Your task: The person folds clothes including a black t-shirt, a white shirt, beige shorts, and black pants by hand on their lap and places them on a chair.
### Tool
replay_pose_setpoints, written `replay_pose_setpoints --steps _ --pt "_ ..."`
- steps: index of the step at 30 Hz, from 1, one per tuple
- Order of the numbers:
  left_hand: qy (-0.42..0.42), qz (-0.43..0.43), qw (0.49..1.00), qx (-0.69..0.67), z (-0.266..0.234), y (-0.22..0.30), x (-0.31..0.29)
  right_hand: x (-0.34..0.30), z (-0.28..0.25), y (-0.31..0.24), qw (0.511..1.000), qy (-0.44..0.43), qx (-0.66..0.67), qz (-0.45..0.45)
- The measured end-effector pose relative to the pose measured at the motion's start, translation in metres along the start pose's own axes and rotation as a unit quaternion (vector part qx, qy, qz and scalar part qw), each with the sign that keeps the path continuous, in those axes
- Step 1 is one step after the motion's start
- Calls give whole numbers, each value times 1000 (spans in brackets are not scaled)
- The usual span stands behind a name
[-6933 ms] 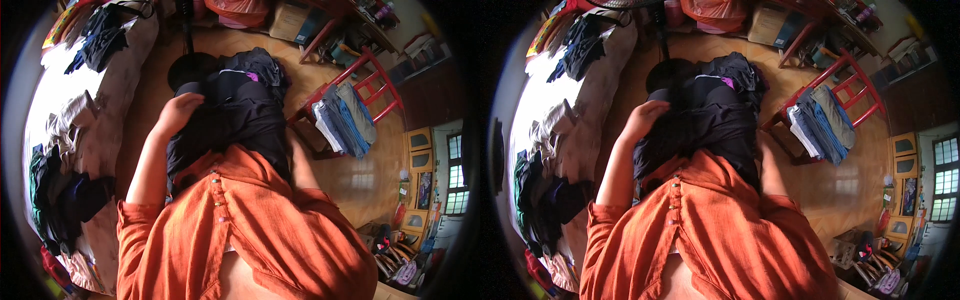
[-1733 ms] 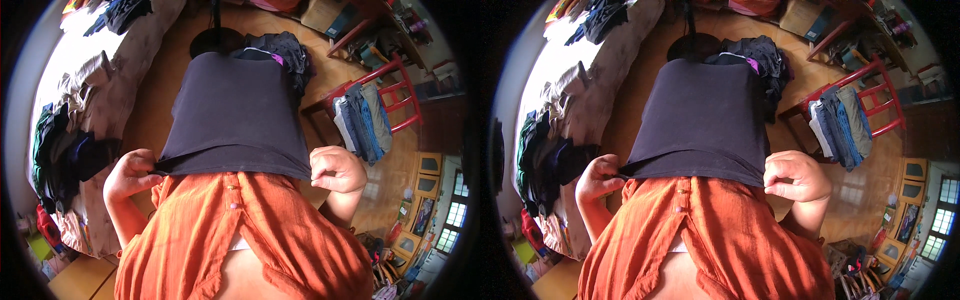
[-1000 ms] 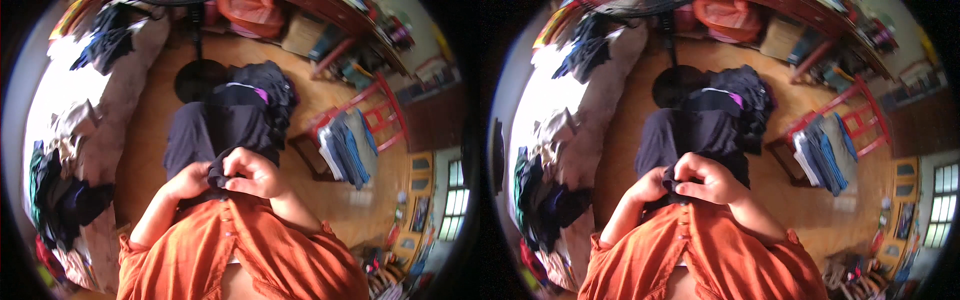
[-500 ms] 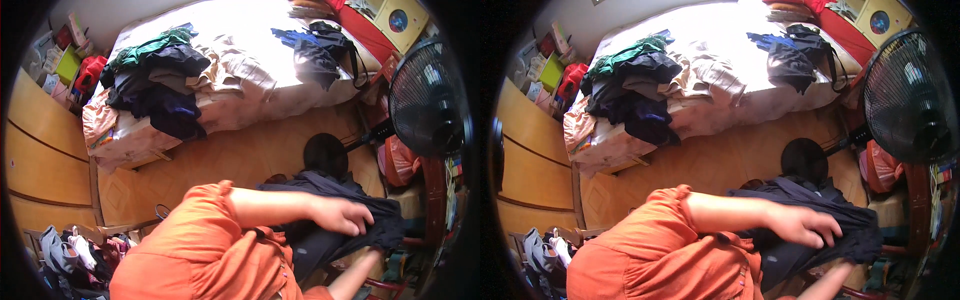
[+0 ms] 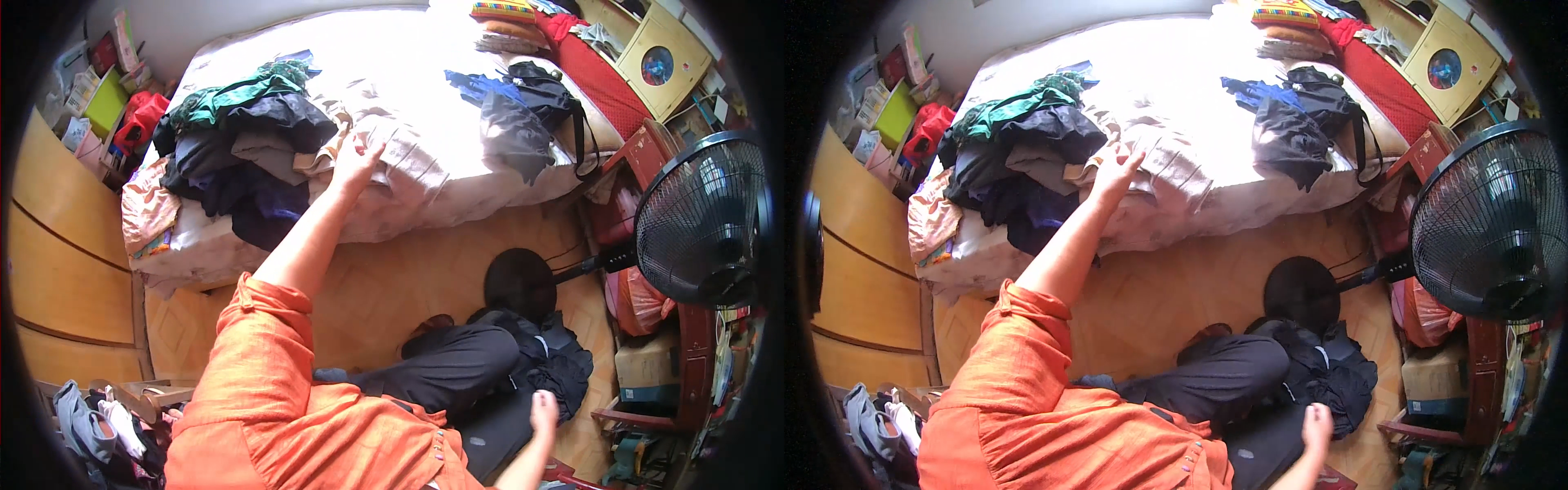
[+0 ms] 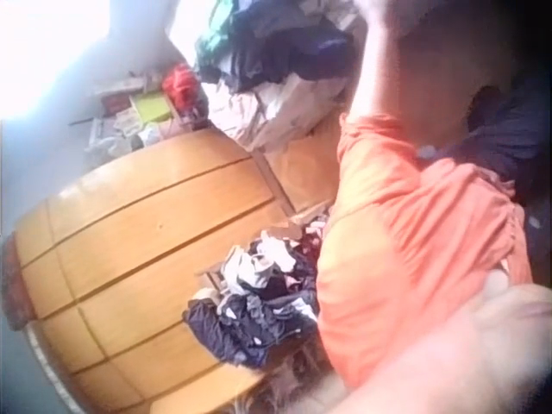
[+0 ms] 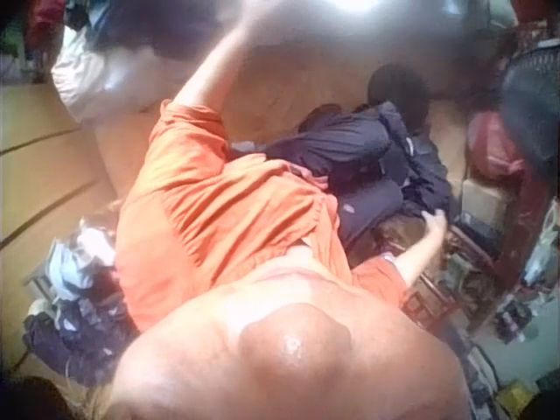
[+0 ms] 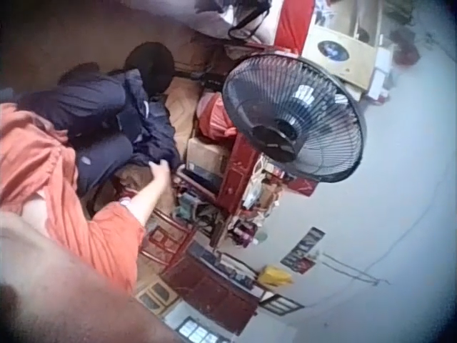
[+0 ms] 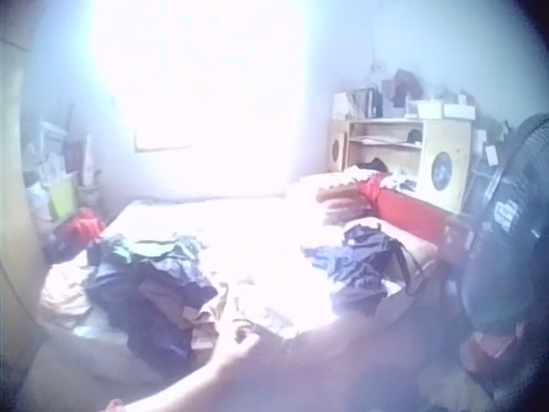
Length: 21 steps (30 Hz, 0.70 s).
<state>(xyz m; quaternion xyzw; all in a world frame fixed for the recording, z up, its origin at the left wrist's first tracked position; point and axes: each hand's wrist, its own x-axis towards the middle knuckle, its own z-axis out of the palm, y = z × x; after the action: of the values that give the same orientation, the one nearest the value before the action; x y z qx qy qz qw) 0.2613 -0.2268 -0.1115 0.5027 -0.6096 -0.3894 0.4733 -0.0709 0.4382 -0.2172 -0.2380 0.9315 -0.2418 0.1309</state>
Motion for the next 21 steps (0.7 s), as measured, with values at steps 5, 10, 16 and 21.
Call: replay_pose_setpoints --steps 5,10,16,21 --pt "-60 -73 990 103 6 -1 62 -40 15 -97 991 40 -96 -90" --pt "-160 -147 952 214 21 4 109 -41 12 -96 989 58 -102 -86" --pt "-77 247 904 341 29 -9 109 -46 6 -99 984 95 -121 -88" --pt "-118 -314 938 -90 52 -28 100 -42 6 -95 987 77 -125 -65"
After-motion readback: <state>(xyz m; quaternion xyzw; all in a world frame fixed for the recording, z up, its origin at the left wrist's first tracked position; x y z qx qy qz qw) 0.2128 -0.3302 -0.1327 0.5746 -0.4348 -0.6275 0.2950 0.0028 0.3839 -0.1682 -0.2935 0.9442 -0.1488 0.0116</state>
